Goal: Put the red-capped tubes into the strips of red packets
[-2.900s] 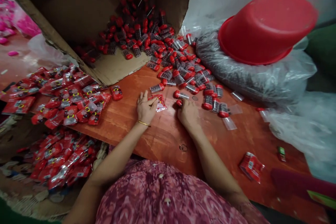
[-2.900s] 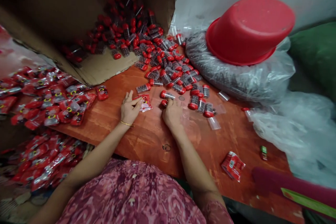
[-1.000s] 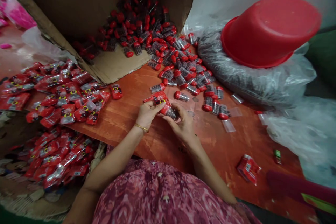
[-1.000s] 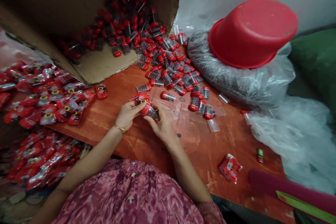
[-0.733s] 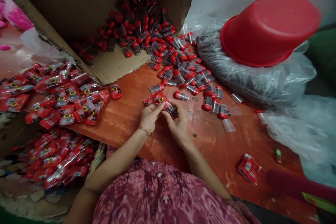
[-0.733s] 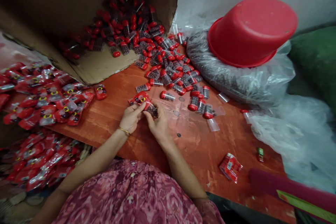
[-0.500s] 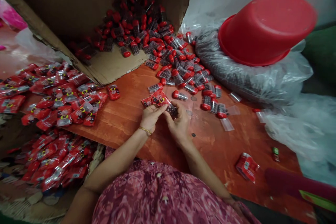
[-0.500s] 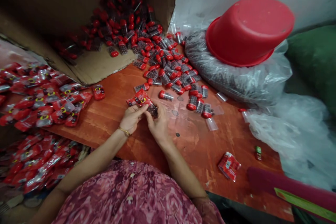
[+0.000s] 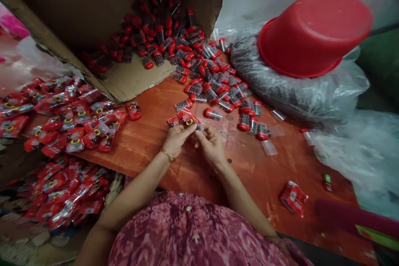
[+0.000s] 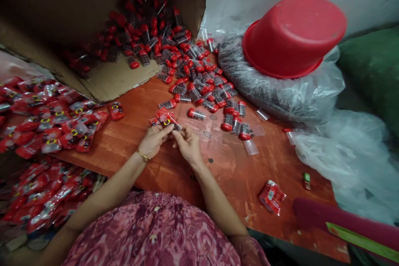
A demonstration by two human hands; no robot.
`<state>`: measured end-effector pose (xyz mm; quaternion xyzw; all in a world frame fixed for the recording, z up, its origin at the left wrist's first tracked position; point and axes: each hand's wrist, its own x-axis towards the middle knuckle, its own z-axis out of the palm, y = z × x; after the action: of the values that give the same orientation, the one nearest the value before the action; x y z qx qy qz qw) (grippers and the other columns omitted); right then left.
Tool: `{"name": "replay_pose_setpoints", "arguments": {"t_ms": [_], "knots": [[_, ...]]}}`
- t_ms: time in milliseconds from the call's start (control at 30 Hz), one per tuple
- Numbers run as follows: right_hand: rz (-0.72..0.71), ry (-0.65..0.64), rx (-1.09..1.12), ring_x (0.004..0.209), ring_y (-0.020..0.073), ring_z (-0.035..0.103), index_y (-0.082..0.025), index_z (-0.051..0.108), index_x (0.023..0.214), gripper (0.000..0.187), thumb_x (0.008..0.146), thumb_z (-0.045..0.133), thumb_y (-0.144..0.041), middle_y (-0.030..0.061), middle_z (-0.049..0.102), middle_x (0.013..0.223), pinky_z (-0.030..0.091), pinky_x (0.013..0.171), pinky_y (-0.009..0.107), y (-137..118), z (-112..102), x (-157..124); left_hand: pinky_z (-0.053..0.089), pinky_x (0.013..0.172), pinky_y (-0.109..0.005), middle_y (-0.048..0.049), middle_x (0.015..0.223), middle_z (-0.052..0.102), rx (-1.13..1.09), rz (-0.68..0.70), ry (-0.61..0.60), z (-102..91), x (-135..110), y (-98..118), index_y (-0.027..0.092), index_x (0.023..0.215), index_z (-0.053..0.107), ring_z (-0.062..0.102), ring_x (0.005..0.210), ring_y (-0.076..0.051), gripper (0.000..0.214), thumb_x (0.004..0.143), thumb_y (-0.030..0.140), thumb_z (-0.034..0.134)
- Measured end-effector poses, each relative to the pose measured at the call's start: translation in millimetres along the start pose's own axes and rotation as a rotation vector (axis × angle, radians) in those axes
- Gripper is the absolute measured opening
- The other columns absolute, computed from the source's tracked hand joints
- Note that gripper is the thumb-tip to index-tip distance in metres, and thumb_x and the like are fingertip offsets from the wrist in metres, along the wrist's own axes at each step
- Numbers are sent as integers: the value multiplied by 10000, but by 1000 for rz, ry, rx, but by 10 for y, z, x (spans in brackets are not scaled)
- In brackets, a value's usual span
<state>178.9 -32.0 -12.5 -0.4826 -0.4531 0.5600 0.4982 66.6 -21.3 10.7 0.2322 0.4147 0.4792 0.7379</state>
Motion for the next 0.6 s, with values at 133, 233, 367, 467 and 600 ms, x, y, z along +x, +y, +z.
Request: {"name": "replay_pose_setpoints", "arguments": {"t_ms": [133,233,367,467,600], "knots": [[-59,23,-75,414,75,455,-200,477,681,377,597,732,-465,-72,517,528,381,415,206,38,72,81,471,577,-202,-18,620,683,-46,-141,35,-100,-52,77,111,675,661,601,538,-91,197,577,241,771],[-266,31,-334,459,86,426,-198,491,668,370,650,682,-515,-58,479,534,367,458,222,38,150,161,502,636,-229,-30,651,699,-79,-249,101,-221,-103,155,119,701,657,637,575,-111,138,656,232,723],[-521,36,-860,722,188,531,-169,572,863,415,736,571,-564,61,603,772,434,677,326,-6,46,315,513,665,-220,-27,669,701,-197,-121,327,-501,-150,383,136,720,625,662,628,-112,132,764,261,630],[-480,236,-1201,991,285,493,-97,541,1086,452,836,467,-466,188,581,1079,379,848,432,13,-213,429,514,687,-213,-19,678,692,-316,31,515,-698,-173,504,152,716,592,666,667,-105,280,819,406,533],[-328,213,-1430,1013,309,473,-99,541,1135,366,866,425,-319,184,547,1196,353,851,448,106,-479,447,520,659,-265,-62,727,696,18,58,512,-633,-148,356,141,826,619,664,649,-151,367,752,497,573]]}}
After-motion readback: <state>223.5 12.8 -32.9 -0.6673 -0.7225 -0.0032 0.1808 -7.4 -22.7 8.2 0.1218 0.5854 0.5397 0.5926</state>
